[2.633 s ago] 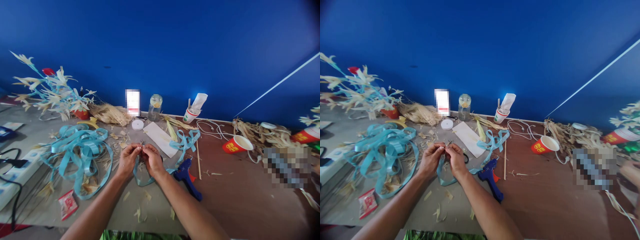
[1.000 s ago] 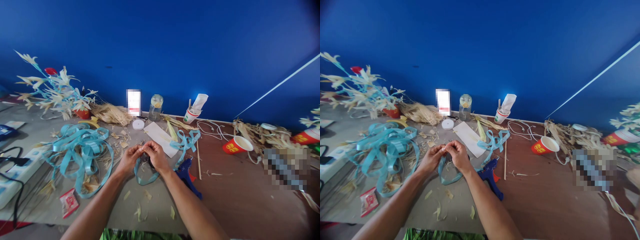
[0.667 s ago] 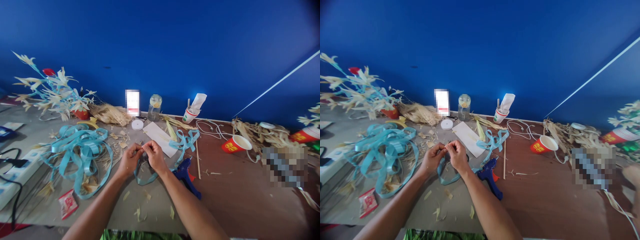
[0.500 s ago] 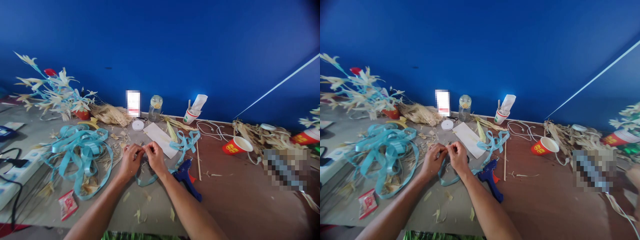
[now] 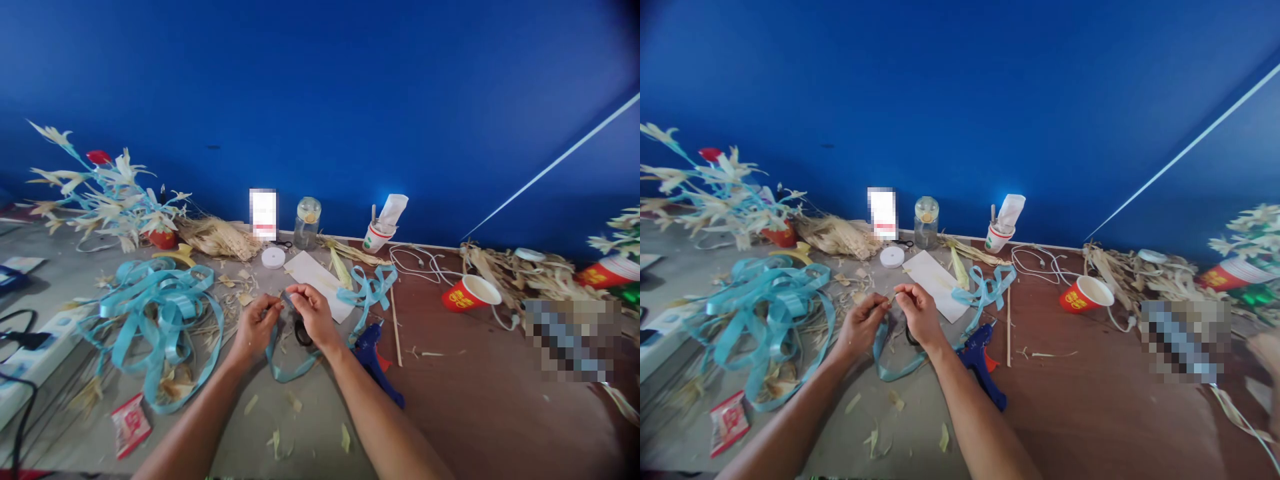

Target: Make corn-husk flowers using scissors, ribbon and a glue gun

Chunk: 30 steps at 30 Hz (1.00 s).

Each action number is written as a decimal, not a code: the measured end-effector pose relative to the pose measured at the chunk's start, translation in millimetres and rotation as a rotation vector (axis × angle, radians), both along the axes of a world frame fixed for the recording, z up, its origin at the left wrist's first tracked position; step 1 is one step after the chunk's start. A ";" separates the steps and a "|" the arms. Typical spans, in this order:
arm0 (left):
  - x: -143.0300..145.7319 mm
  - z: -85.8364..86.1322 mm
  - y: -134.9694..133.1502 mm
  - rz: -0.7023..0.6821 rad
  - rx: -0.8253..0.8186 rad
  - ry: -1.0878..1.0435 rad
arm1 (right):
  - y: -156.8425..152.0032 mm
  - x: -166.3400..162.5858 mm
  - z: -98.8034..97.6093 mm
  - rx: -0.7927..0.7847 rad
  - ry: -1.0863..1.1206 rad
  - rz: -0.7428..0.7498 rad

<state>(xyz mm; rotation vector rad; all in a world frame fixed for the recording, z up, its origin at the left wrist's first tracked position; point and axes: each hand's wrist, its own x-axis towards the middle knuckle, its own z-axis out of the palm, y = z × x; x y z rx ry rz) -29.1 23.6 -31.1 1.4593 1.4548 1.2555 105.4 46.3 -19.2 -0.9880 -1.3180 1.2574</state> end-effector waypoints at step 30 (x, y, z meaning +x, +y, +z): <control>0.0 -1.5 -1.7 -0.010 0.197 0.527 | 1.4 1.2 -5.4 0.141 -0.176 0.062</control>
